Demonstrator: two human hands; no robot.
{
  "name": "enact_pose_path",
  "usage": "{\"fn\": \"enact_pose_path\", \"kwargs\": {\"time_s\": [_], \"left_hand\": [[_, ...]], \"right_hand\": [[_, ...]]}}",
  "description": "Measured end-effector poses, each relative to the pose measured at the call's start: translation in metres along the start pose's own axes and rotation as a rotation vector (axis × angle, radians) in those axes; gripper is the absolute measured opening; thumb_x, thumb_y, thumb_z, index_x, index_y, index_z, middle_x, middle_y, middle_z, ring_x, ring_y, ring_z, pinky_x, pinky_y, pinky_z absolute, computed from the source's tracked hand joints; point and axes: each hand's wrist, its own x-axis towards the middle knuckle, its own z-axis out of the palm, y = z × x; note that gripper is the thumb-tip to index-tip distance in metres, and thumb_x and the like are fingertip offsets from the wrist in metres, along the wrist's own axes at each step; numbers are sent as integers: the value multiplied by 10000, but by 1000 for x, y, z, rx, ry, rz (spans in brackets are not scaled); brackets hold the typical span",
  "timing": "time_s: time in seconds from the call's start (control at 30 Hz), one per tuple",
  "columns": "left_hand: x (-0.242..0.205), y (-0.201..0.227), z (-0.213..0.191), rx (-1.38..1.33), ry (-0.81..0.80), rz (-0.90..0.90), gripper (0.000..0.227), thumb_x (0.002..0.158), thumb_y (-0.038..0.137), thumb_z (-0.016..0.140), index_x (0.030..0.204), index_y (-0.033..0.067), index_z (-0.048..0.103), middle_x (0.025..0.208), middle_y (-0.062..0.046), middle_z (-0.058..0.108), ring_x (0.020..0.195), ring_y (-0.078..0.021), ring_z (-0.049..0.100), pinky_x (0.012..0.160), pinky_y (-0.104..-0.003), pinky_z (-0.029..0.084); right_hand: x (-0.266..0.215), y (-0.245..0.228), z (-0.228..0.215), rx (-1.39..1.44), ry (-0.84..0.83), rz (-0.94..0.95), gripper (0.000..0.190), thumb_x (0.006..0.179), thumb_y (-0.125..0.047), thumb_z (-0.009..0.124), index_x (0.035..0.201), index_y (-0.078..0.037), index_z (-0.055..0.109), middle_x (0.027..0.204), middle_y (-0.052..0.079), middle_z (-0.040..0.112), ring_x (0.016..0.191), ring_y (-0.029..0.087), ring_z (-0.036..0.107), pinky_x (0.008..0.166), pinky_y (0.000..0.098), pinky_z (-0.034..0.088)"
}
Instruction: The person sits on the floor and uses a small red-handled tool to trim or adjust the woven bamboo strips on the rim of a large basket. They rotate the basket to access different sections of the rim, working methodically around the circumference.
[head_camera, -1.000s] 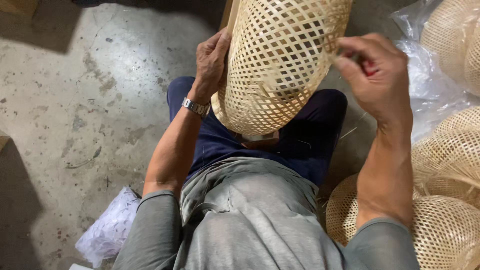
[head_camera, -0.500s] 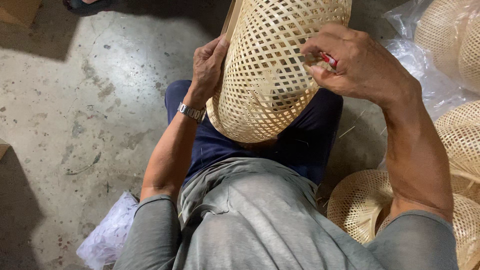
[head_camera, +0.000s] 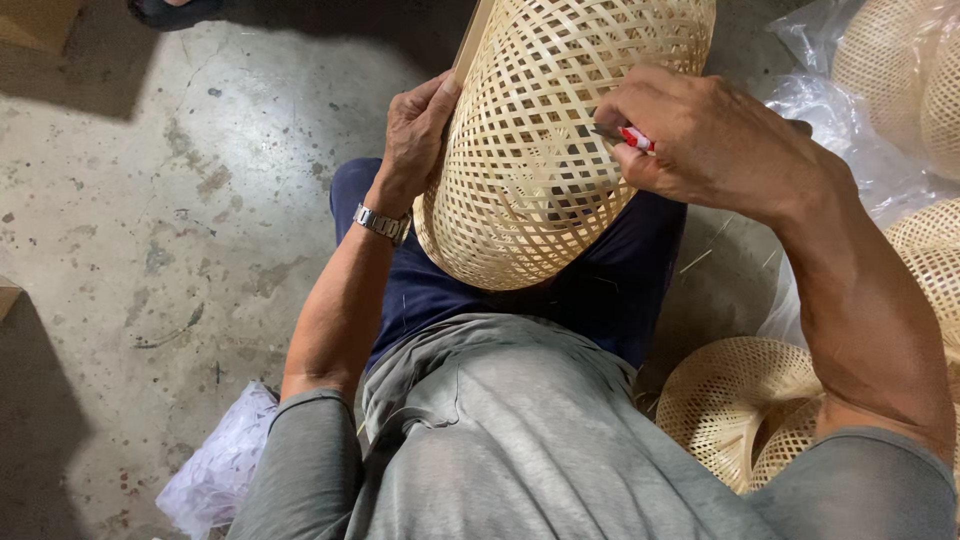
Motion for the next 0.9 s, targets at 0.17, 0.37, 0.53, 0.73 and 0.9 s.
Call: {"fn": "enact_pose_path", "kwargs": {"time_s": [0.17, 0.37, 0.53, 0.73, 0.9], "left_hand": [[0, -1, 0, -4, -16, 9, 401, 1108, 242, 557, 1387, -40, 620, 1071, -124, 775, 840, -93, 728, 726, -240, 626], [-1, -2, -1, 7, -21, 16, 401, 1118, 242, 563, 1386, -48, 631, 1093, -125, 773, 864, -96, 726, 750, -243, 625], [0, 4, 0, -8, -14, 17, 405, 1106, 248, 566, 1376, -47, 627, 1088, -127, 773, 864, -97, 729, 747, -240, 625], [2, 15, -8, -142, 38, -24, 408, 1096, 236, 563, 1367, -64, 622, 1097, -138, 769, 849, -110, 733, 733, -254, 631], [8, 20, -15, -249, 78, -77, 403, 1098, 233, 568, 1335, -85, 641, 1092, -140, 765, 821, -118, 726, 719, -256, 622]], "right_hand": [[0, 1, 2, -3, -20, 11, 176, 918, -58, 700, 1065, 15, 635, 994, 132, 661, 759, 255, 687, 663, 370, 580], [1, 2, 4, 29, -19, -2, 145, 923, -49, 687, 1045, 6, 632, 964, 121, 668, 774, 251, 693, 669, 365, 582], [-1, 7, 11, 28, 64, -14, 211, 966, -61, 692, 1153, 15, 633, 999, 125, 668, 801, 215, 677, 663, 327, 585], [-44, 37, 29, 748, 577, 555, 203, 1061, -99, 743, 1216, -22, 639, 984, 108, 639, 642, 94, 539, 547, 228, 452], [-57, 64, 112, 1401, 732, 1036, 338, 1007, -305, 715, 1213, -96, 546, 1058, 78, 710, 502, 59, 524, 343, 173, 315]]}}
